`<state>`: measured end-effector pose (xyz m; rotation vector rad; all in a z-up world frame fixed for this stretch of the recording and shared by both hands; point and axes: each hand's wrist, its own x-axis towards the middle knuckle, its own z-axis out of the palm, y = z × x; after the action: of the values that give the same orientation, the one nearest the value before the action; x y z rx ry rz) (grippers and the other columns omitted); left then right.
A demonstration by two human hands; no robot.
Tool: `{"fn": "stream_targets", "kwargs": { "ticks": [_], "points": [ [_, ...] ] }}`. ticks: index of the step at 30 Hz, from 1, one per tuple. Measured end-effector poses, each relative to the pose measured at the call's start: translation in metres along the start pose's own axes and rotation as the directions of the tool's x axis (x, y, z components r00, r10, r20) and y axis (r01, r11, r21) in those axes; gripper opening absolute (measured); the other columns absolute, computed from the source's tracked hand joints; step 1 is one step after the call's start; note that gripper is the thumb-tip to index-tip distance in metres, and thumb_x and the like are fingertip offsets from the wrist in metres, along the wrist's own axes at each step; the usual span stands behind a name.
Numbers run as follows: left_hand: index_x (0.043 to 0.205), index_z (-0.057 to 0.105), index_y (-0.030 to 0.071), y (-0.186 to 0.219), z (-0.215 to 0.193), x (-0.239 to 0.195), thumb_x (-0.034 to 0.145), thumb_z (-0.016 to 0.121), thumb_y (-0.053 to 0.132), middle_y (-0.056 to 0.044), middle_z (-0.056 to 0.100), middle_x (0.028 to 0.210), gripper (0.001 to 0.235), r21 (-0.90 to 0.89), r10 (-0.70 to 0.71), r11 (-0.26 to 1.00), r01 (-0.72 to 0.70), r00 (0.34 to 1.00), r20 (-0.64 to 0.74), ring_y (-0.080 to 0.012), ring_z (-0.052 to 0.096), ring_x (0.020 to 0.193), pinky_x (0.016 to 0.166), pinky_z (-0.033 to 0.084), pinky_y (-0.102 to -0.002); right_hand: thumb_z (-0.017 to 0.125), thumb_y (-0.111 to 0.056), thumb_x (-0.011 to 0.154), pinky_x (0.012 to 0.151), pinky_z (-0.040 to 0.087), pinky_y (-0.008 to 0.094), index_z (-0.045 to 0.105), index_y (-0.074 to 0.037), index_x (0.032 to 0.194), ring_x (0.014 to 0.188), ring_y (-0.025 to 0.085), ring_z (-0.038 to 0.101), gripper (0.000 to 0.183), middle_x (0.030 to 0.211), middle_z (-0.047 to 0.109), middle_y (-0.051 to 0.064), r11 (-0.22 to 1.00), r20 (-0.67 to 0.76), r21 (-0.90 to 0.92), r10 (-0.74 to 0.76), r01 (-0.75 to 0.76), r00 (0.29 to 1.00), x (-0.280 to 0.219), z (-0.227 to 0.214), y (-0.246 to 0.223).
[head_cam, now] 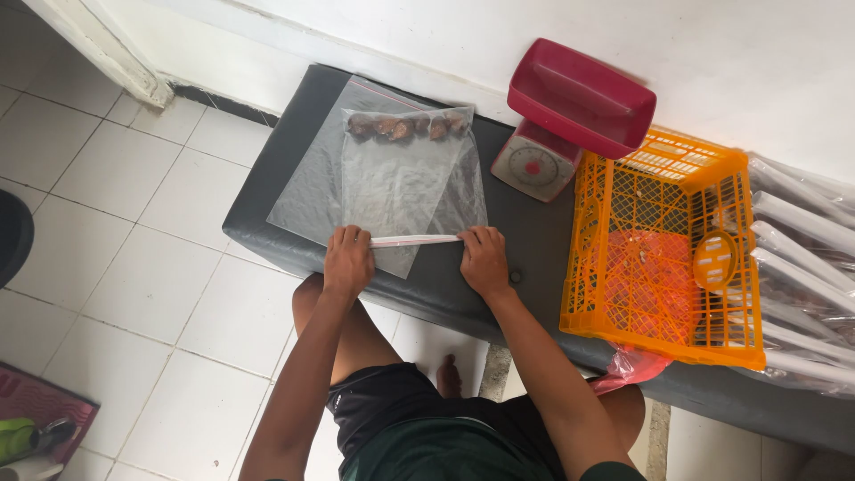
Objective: The person places several small brown fruits from an orange crate into a red weighing tray, then transfers them into a clear plastic bag. They seal the bag and use a white cylindrical tool to press along the seal, likely to remove air or secure the closure.
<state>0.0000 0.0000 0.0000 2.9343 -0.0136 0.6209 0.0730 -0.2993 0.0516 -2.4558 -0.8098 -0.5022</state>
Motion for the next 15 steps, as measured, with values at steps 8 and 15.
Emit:
{"fn": "stream_targets", "kwargs": {
  "ticks": [8, 15],
  "points": [
    [0.099, 0.061, 0.016, -0.013, 0.009, -0.002, 0.088, 0.059, 0.016, -0.004, 0.057, 0.097, 0.011, -0.014, 0.042, 0.999, -0.042, 0.999, 0.02, -0.0259, 0.061, 0.101, 0.09, 0.049, -0.037, 0.052, -0.003, 0.103, 0.092, 0.046, 0.04, 0.065, -0.016, 0.105, 0.097, 0.021, 0.056, 0.019, 0.096, 0.055, 0.001, 0.988, 0.028, 0.138, 0.072, -0.075, 0.997, 0.005, 0.003, 0.011],
    [0.103, 0.046, 0.012, -0.004, 0.0, 0.023, 0.088, 0.054, 0.006, -0.009, 0.053, 0.096, 0.018, -0.077, -0.152, 0.985, 0.157, 0.987, 0.06, -0.0321, 0.061, 0.093, 0.08, 0.051, -0.042, 0.06, -0.011, 0.105, 0.088, 0.048, 0.047, 0.057, -0.015, 0.107, 0.093, 0.029, 0.057, 0.005, 0.097, 0.054, 0.005, 0.934, 0.112, 0.29, 0.186, -0.211, 0.976, 0.019, 0.015, 0.038]
  ]
}}
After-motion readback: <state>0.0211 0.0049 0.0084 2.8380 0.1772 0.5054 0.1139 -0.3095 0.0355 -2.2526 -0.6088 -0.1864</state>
